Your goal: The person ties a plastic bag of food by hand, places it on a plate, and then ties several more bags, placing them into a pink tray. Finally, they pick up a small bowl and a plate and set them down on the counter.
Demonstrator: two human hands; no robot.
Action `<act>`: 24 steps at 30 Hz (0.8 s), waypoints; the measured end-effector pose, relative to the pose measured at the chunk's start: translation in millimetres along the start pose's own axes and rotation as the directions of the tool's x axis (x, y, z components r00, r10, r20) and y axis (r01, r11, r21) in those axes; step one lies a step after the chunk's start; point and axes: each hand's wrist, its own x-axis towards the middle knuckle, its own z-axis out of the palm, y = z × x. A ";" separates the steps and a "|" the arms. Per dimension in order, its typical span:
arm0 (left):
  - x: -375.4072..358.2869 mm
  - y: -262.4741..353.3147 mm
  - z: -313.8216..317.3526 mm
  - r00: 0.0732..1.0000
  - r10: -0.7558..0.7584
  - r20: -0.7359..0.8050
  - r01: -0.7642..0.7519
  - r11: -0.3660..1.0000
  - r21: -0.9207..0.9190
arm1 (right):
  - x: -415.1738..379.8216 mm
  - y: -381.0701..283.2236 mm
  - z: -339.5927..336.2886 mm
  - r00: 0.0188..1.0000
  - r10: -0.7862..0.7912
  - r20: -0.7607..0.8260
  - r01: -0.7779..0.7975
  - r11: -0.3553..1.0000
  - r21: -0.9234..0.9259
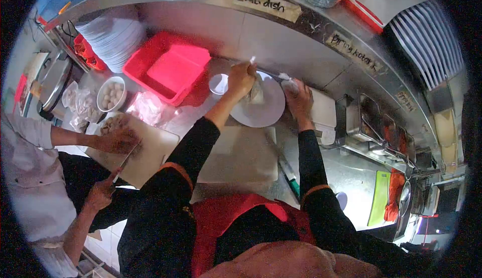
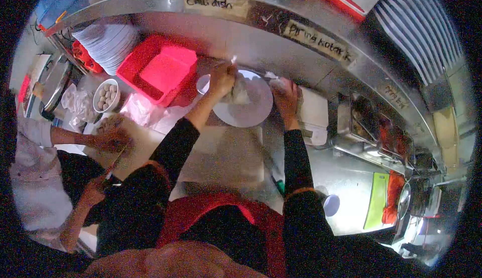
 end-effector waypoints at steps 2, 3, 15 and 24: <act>9.9 -24.7 27.7 0.998 0.060 0.032 -0.064 0.988 0.139 | -3.4 5.8 -3.3 0.999 0.015 -0.034 -0.011 0.995 0.100; 11.0 -33.1 37.2 0.991 -0.010 0.134 -0.016 0.982 0.189 | -3.8 9.6 -4.0 0.997 0.035 -0.066 -0.021 0.979 0.202; 6.0 -93.8 94.5 0.892 -0.429 -0.140 0.437 0.899 0.026 | 15.6 -83.1 1.0 0.877 0.437 -0.202 -0.252 0.775 0.579; -6.5 -52.5 35.7 0.843 -0.536 0.047 0.531 0.815 -0.231 | -31.1 -98.4 60.1 0.970 0.176 0.167 -0.133 0.962 -0.240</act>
